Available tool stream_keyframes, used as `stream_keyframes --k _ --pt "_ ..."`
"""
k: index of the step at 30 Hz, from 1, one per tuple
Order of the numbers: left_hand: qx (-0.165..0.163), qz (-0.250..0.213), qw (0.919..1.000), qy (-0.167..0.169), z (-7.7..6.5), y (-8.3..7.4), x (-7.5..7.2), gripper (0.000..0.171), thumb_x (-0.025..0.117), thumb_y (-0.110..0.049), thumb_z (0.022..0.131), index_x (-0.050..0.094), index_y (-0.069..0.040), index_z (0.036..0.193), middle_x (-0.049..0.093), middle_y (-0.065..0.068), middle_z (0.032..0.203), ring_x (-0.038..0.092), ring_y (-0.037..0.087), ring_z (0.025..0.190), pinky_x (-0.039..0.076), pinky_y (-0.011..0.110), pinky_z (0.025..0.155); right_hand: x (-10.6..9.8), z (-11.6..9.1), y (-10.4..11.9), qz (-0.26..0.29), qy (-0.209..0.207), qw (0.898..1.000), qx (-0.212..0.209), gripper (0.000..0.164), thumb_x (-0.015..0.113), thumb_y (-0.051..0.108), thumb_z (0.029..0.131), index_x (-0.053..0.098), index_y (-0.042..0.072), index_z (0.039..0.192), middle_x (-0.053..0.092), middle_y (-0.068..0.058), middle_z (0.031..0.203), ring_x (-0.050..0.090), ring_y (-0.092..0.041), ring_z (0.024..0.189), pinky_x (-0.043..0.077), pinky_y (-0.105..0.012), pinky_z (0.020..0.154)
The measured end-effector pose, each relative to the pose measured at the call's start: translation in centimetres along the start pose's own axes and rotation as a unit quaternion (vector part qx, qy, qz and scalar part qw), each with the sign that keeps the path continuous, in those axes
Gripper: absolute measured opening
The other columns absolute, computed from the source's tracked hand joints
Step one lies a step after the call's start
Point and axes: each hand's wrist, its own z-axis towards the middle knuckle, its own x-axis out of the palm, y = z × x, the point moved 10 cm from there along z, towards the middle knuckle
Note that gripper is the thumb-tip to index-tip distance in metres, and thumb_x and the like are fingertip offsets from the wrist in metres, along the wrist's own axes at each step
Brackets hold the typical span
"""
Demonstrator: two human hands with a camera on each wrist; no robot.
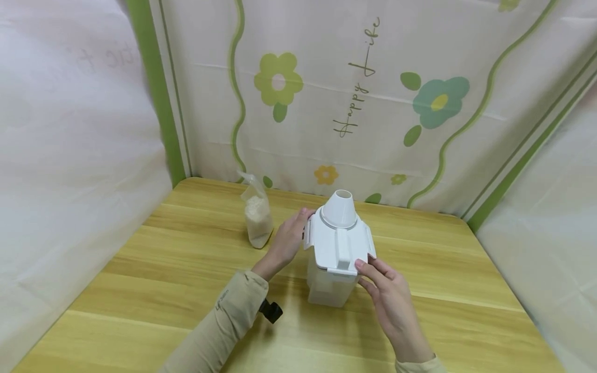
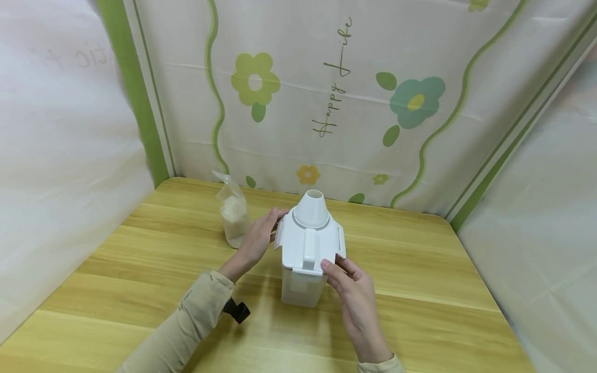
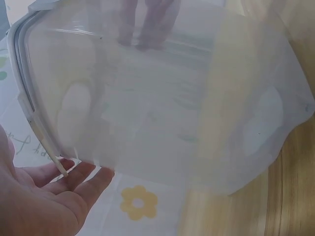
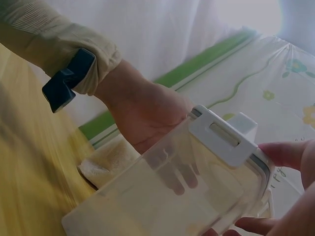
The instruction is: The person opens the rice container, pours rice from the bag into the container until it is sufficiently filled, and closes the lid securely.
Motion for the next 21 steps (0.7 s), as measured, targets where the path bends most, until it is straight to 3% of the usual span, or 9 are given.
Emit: stream_keyframes --k 8,13,18,21 --pt "0.012 0.003 0.9998 -0.017 -0.7 -0.4 -0.4 0.06 0.023 -0.048 0.107 0.058 -0.009 0.136 0.061 0.005 0.13 0.055 0.02 0.12 0.044 0.041 0.101 -0.3 0.3 0.2 0.006 0.009 1.0 -0.004 0.043 0.067 0.005 0.091 0.053 -0.019 0.124 0.04 -0.014 0.144 0.045 -0.022 0.126 0.049 -0.034 0.097" --pt "0.002 -0.008 0.9997 -0.023 -1.2 -0.5 -0.4 0.06 0.023 -0.049 0.107 0.058 -0.01 0.136 0.06 0.002 0.131 0.055 0.018 0.119 0.046 0.039 0.099 -0.6 0.5 0.4 0.007 0.013 1.0 -0.009 0.022 0.067 0.004 0.092 0.066 -0.01 0.108 0.038 -0.016 0.143 0.049 -0.02 0.121 0.05 -0.034 0.094" --pt "0.001 -0.017 0.9989 -0.043 -2.0 -0.7 -0.5 0.055 0.025 -0.044 0.108 0.057 -0.008 0.136 0.06 0.004 0.13 0.056 0.019 0.118 0.047 0.039 0.098 -1.4 1.0 0.7 -0.002 0.01 1.0 -0.016 0.013 0.067 0.007 0.093 0.073 -0.002 0.102 0.053 -0.014 0.128 0.06 -0.019 0.103 0.051 -0.036 0.093" --pt "0.004 -0.01 0.9978 -0.065 -2.6 -1.0 -0.7 0.057 0.026 -0.044 0.108 0.056 -0.004 0.136 0.06 0.008 0.13 0.057 0.021 0.117 0.048 0.04 0.097 -1.9 1.5 0.8 -0.016 0.01 1.0 -0.017 0.014 0.067 0.01 0.094 0.074 0.002 0.103 0.062 -0.011 0.118 0.062 -0.019 0.1 0.052 -0.036 0.092"
